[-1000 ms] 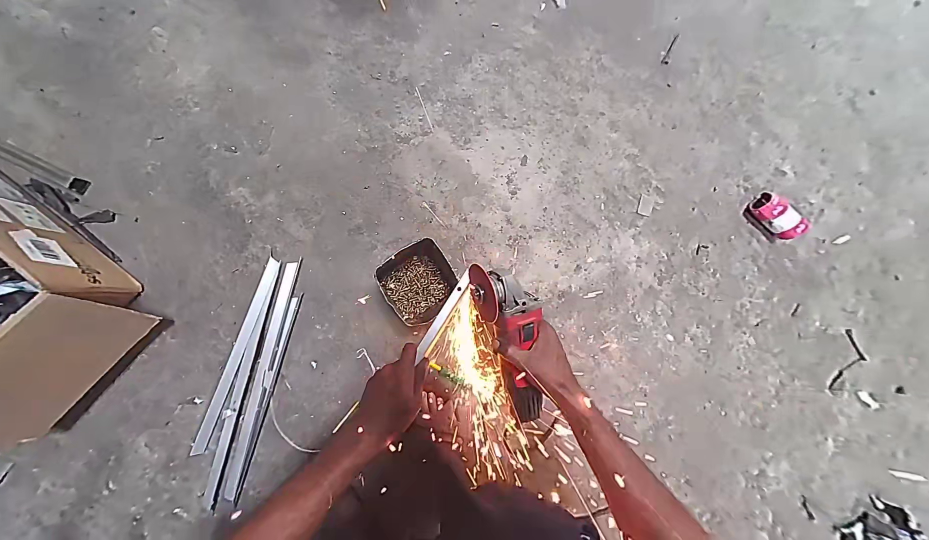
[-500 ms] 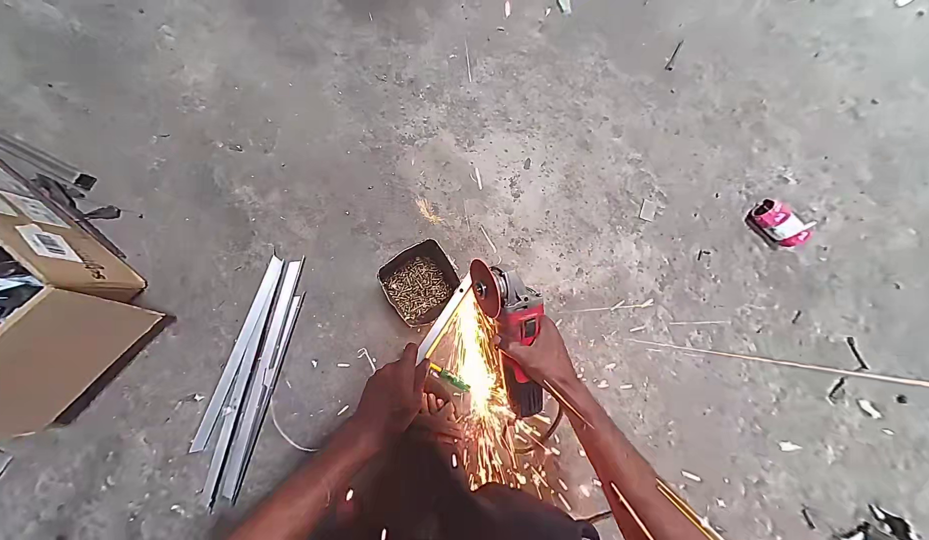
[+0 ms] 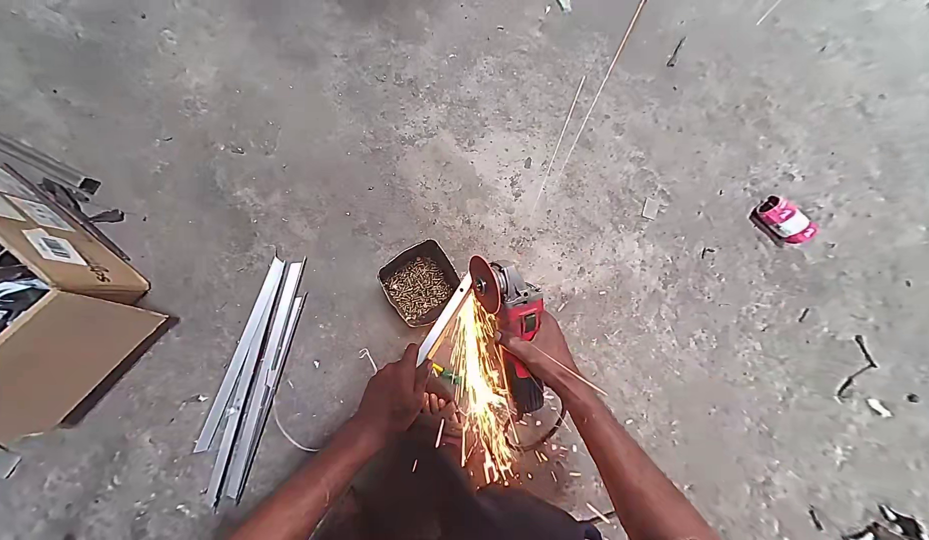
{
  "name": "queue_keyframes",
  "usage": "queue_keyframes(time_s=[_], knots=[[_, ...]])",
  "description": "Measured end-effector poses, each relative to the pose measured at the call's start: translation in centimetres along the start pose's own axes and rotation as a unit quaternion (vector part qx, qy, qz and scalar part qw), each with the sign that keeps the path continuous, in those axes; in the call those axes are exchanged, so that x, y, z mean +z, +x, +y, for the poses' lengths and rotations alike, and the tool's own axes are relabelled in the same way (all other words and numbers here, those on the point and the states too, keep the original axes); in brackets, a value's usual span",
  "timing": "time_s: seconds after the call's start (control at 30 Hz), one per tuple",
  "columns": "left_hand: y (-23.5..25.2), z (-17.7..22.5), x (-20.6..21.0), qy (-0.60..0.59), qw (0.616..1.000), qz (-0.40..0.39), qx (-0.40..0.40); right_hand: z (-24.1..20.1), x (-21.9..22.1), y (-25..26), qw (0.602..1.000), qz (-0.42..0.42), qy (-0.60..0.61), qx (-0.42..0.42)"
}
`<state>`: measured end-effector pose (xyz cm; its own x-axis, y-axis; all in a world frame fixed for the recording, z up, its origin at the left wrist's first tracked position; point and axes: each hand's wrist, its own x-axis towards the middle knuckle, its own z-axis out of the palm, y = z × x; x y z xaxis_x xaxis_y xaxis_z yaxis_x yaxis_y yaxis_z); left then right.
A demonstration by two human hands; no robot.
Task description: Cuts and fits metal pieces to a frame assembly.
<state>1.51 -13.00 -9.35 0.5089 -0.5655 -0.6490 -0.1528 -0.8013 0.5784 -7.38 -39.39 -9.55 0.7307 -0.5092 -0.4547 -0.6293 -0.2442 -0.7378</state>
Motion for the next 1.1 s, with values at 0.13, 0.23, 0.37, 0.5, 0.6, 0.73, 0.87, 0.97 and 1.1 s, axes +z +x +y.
queue_keyframes(time_s=[0.13, 0.23, 0.37, 0.5, 0.6, 0.73, 0.87, 0.97, 1.1], knots=[[0.1, -0.2, -0.2, -0.009, 1.0, -0.003, -0.001, -0.1, 0.1, 0.2, 1.0, -0.01, -0.009, 0.004], [0.4, -0.8, -0.6, -0.038, 0.999, -0.001, 0.008, 0.8, 0.3, 0.1, 0.997, -0.008, 0.083, 0.007], [1.2, -1.7, -1.1, -0.219, 0.975, -0.039, 0.025, 2.5, -0.3, -1.4, 0.893, -0.089, 0.442, 0.009], [1.3, -1.7, -1.9, -0.371, 0.919, -0.123, 0.049, 2.0, -0.9, -2.4, 0.877, -0.107, 0.468, -0.015], [1.3, -1.7, -2.2, -0.39, 0.907, -0.149, 0.045, 1.0, -0.3, -2.4, 0.961, 0.001, 0.269, -0.064], [1.1, -1.5, -2.5, -0.397, 0.905, -0.149, 0.038, 0.2, 0.4, -2.4, 0.983, 0.055, 0.159, -0.08], [1.0, -1.2, -2.6, -0.409, 0.899, -0.15, 0.035, 0.1, 0.9, -2.1, 0.983, 0.048, 0.15, -0.088], [1.0, -1.3, -2.5, -0.41, 0.898, -0.154, 0.037, 0.1, 1.1, -2.1, 0.986, 0.037, 0.143, -0.082], [1.2, -1.4, -2.5, -0.418, 0.893, -0.162, 0.037, -0.3, 1.1, -2.0, 0.987, 0.028, 0.14, -0.072]])
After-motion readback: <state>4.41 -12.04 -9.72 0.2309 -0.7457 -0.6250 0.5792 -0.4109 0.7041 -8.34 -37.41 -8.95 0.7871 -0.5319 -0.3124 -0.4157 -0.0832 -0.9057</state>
